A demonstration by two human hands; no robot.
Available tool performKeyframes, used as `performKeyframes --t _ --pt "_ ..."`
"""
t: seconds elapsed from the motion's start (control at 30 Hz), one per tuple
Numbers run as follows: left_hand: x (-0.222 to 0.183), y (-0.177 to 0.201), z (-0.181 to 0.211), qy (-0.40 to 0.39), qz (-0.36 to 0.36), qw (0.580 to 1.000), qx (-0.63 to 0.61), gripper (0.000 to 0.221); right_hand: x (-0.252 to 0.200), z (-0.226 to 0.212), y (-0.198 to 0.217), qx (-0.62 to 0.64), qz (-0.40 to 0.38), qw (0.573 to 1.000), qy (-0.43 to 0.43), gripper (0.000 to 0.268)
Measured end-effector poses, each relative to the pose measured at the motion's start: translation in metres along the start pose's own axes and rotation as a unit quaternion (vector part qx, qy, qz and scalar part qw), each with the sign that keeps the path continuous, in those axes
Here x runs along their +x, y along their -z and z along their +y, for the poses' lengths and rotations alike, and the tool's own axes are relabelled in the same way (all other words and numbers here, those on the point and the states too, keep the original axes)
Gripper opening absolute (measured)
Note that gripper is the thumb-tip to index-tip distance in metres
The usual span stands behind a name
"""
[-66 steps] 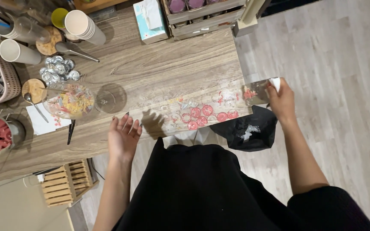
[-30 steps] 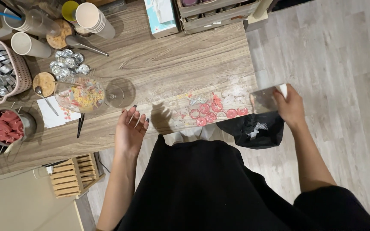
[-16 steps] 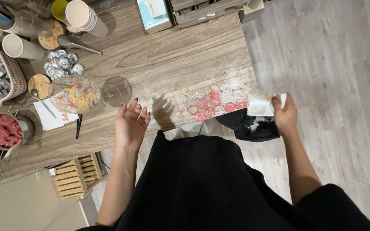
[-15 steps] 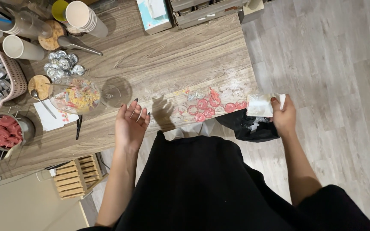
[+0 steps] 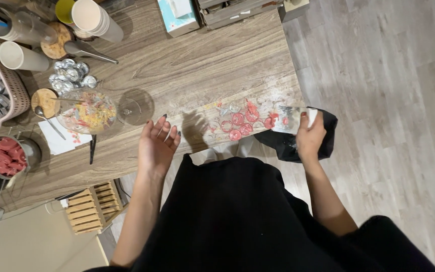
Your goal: Sorts and organizes various colored wax melts, cleans tools, and packages colorful wax shavings into bags.
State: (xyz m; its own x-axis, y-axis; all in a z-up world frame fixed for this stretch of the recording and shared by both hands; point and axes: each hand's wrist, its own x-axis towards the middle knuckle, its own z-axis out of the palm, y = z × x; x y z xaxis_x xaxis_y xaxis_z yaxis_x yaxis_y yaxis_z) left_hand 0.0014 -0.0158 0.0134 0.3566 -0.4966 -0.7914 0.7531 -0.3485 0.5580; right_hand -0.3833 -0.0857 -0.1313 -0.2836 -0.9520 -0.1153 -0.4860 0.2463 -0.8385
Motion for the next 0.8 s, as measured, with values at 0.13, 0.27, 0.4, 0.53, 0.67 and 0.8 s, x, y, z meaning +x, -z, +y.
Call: performKeyframes --t 0.13,0.27,0.4,0.53,0.67,0.8 --pt "0.000 -0.001 0.005 -0.001 -0.007 1.000 0.011 0.038 -0.006 -0.010 -0.010 -0.026 0.037 0.999 0.009 0.019" --pt "0.017 0.003 0.002 0.006 -0.016 1.000 0.009 0.037 -0.009 -0.022 -0.019 -0.005 0.060 0.997 0.045 0.021" --pt "0.032 -0.005 -0.013 0.031 -0.045 0.998 -0.017 0.036 -0.005 -0.030 -0.054 -0.023 0.094 0.995 0.002 0.020" --pt "0.039 -0.017 -0.014 0.035 -0.077 0.996 -0.029 0.037 0.005 -0.045 -0.076 -0.015 0.090 0.991 0.095 0.017" --pt "0.034 -0.018 -0.014 0.012 -0.090 0.995 -0.028 0.037 0.030 -0.069 -0.032 -0.024 -0.005 0.994 0.105 0.017" --pt "0.038 -0.009 -0.028 0.014 -0.074 0.997 -0.029 0.039 0.043 -0.035 0.014 -0.094 -0.050 0.979 0.173 0.018"
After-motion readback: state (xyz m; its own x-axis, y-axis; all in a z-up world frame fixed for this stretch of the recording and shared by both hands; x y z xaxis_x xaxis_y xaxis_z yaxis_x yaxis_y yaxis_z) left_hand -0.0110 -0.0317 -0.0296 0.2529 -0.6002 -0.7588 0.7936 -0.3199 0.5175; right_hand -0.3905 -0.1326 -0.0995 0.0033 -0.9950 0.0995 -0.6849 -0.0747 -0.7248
